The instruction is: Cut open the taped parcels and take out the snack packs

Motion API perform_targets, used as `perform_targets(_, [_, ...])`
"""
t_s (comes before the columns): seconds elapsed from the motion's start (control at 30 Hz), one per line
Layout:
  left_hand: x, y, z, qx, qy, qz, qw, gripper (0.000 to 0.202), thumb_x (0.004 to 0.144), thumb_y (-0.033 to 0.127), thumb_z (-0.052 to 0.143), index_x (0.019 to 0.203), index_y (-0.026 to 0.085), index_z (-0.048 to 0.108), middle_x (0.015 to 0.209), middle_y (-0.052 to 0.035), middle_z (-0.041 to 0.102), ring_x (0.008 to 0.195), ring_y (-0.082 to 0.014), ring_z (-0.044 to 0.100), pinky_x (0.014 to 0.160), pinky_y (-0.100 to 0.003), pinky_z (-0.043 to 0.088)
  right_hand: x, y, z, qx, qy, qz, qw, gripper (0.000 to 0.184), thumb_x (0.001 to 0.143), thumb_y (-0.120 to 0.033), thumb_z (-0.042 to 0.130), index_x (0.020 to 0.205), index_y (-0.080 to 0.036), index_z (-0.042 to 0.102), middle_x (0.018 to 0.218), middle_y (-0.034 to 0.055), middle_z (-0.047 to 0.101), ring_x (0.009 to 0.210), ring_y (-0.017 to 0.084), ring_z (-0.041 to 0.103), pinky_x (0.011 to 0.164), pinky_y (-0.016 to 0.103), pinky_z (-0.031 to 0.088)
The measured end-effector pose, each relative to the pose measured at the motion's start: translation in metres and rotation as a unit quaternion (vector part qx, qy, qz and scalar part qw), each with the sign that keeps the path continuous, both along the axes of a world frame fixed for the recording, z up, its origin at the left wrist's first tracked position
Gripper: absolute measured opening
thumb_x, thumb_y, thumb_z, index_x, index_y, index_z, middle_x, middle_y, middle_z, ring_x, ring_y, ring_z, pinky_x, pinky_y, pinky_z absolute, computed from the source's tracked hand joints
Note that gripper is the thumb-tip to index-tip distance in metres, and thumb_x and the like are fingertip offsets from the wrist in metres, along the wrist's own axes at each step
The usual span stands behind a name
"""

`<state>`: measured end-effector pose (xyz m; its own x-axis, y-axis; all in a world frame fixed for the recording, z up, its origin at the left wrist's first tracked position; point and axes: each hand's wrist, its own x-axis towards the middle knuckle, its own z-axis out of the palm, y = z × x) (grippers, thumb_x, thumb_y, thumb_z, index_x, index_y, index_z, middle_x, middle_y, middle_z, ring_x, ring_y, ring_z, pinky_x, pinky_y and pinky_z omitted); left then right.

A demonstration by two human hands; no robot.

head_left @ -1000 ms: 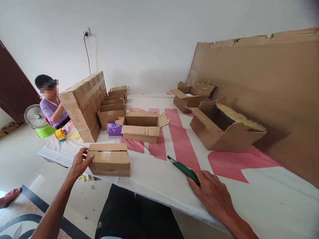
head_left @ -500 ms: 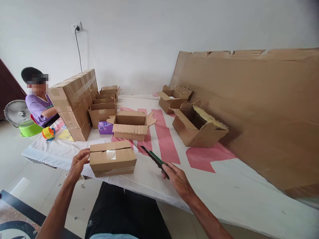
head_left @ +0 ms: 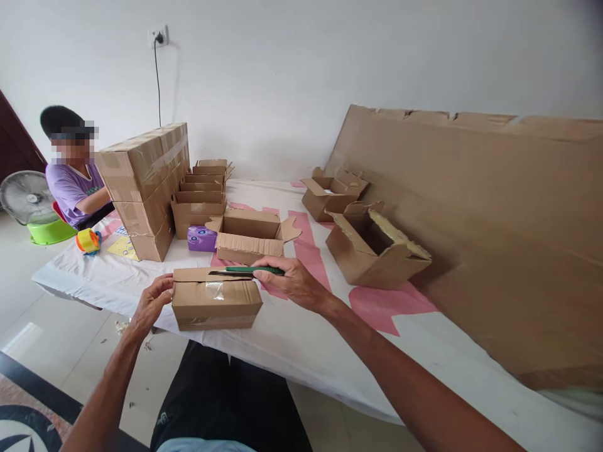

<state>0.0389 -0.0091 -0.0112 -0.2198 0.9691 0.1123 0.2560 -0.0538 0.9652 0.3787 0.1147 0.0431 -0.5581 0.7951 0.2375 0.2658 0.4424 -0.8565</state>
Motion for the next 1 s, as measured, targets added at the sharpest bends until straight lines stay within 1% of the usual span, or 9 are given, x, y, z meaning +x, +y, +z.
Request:
perform_targets(0.13, [-0.003,0.003,-0.007,0.002,0.000,-0.003,1.000,0.037,0.088,0.051,0.072,0.111,0.025,0.083,0.146,-0.0102,0.068,0.132,-0.0343,0.064,0.102,-0.042,0.056,-0.020,0.013,0.010,0.010,-0.040,0.041,0.998,0.034,0.088,-0.051,0.064,0.094,-0.021,0.079,0.089,0.0043,0.075,0.081,0.021,0.064,0.071,0.032,0.049])
perform_targets(0.27, [-0.004,0.008,-0.014,0.013,0.020,0.005,1.000,0.041,0.086,0.056,0.074,0.107,0.022,0.083,0.139,-0.0115,0.071,0.133,-0.0339,0.064,0.110,-0.044,0.052,-0.030,0.018,0.016,0.024,-0.070,0.057,0.996,0.036,0.088,-0.051,0.064,0.094,-0.020,0.080,0.081,0.0026,0.070,0.073,0.018,0.058,0.065,0.031,0.045])
perform_targets(0.33, [-0.004,0.008,-0.014,0.016,0.021,0.004,1.000,0.040,0.087,0.057,0.073,0.105,0.022,0.082,0.139,-0.0115,0.071,0.133,-0.0343,0.063,0.110,-0.044,0.053,-0.032,0.019,0.020,0.027,-0.084,0.058,0.994,0.036,0.088,-0.050,0.064,0.095,-0.020,0.081,0.077,0.0015,0.068,0.070,0.017,0.055,0.063,0.030,0.042])
perform_targets(0.47, [-0.004,0.006,-0.012,0.008,0.031,-0.011,0.999,0.038,0.089,0.054,0.069,0.109,0.025,0.083,0.142,-0.0110,0.069,0.136,-0.0354,0.061,0.104,-0.044,0.056,-0.034,0.021,0.027,0.034,-0.108,0.069,0.991,0.033,0.089,-0.046,0.063,0.095,-0.020,0.082,0.075,0.0007,0.066,0.069,0.016,0.053,0.062,0.029,0.039])
perform_targets(0.57, [-0.006,0.005,-0.011,0.009,0.037,-0.022,0.999,0.036,0.089,0.050,0.069,0.110,0.025,0.082,0.143,-0.0107,0.068,0.139,-0.0352,0.059,0.104,-0.044,0.056,-0.036,0.021,0.030,0.039,-0.121,0.080,0.989,0.031,0.089,-0.043,0.062,0.096,-0.021,0.083,0.080,0.0014,0.069,0.072,0.017,0.055,0.064,0.029,0.040])
perform_targets(0.73, [-0.010,0.004,-0.009,0.006,0.042,-0.028,0.999,0.035,0.086,0.047,0.070,0.111,0.025,0.082,0.144,-0.0108,0.068,0.132,-0.0357,0.063,0.101,-0.046,0.058,-0.038,0.025,0.034,0.044,-0.130,0.097,0.986,0.028,0.089,-0.041,0.062,0.096,-0.023,0.083,0.080,0.0007,0.069,0.072,0.017,0.055,0.065,0.029,0.039])
perform_targets(0.9, [-0.011,0.002,-0.002,-0.007,0.043,-0.057,0.997,0.033,0.085,0.038,0.071,0.115,0.027,0.080,0.151,-0.0095,0.063,0.135,-0.0345,0.063,0.109,-0.047,0.055,-0.040,0.028,0.042,0.078,-0.157,0.112,0.978,0.025,0.091,-0.039,0.063,0.091,-0.023,0.082,0.077,0.0000,0.068,0.072,0.017,0.054,0.065,0.030,0.038])
perform_targets(1.0, [-0.011,0.003,-0.001,-0.011,0.040,-0.060,0.997,0.033,0.086,0.038,0.069,0.115,0.027,0.079,0.152,-0.0095,0.062,0.131,-0.0337,0.065,0.106,-0.046,0.056,-0.047,0.027,0.050,0.090,-0.176,0.123,0.973,0.025,0.092,-0.036,0.062,0.088,-0.023,0.082,0.081,0.0001,0.070,0.072,0.016,0.056,0.067,0.030,0.038])
